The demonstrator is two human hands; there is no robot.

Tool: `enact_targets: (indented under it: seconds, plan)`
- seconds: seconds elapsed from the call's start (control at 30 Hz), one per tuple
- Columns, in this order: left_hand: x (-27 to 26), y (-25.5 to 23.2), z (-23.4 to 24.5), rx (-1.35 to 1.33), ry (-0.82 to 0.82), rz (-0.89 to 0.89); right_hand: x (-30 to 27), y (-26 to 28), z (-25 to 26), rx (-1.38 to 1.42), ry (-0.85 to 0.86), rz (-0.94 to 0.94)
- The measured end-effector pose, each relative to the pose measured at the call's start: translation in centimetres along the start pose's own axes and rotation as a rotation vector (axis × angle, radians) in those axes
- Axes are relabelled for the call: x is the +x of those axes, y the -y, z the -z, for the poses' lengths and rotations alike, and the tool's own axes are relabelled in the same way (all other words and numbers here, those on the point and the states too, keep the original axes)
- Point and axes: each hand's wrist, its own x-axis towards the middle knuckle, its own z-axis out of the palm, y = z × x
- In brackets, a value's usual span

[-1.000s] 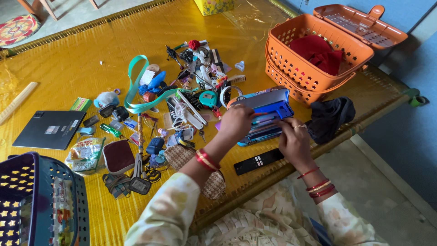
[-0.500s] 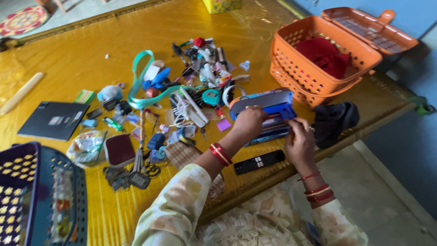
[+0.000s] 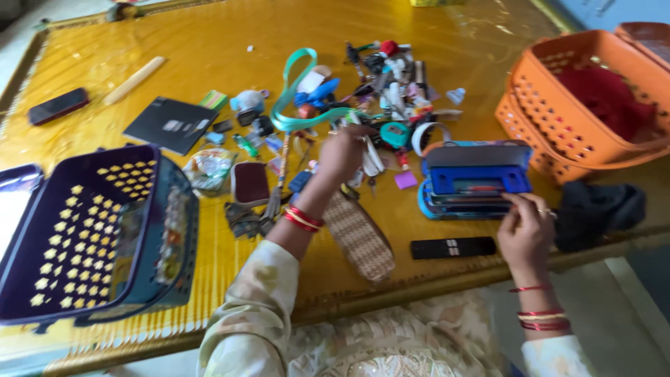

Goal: The person organizes a variety of small items on a yellow mat, including a notebook, hair accessories, and a pencil case. They sort through the clutter, pick up objects like a red cloth and a hairbrush, and place them into an orange basket or a blue pencil case.

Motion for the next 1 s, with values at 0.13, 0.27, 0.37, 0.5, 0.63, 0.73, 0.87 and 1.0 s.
enact_targets:
  seconds: [0.13,0.27,0.37,0.5,0.63,0.73,0.87,1.0]
  plan:
    - [0.1,7.2,6.0,0.050,-0.282,-0.049,-0.2,-0.1,-0.2,-0.050,0.033,0.041]
    - [-0.5,12.6,8.0,0.138,-0.233,0.083,0.1,0.9,-0.9,-0.014,0.030,0.070]
    - [-0.2,15.5,6.7,0.205,-0.141,0.123,1.1,2.7,-1.3,-0.007,0.014,0.136]
    - [0.2,17.4,3.2,0.409,-0.075,0.118,3.1,6.2,-1.9,0.047,0.030,0.195]
    - [0.6,17.6,1.2,0.501,-0.129,0.092,4.8,9.9,-2.5,0.069,0.069,0.266]
    - [0.2,17.1,1.6,0.441,-0.158,0.101,5.5,11.9,-3.4,0.162,0.116,0.267]
    - [-0.2,15.6,3.1,0.369,-0.177,0.112,5.5,13.2,-4.5,0.160,0.140,0.308]
    - [-0.2,14.2,4.7,0.172,-0.322,0.028,5.2,13.7,-5.3,0.173,0.169,0.297]
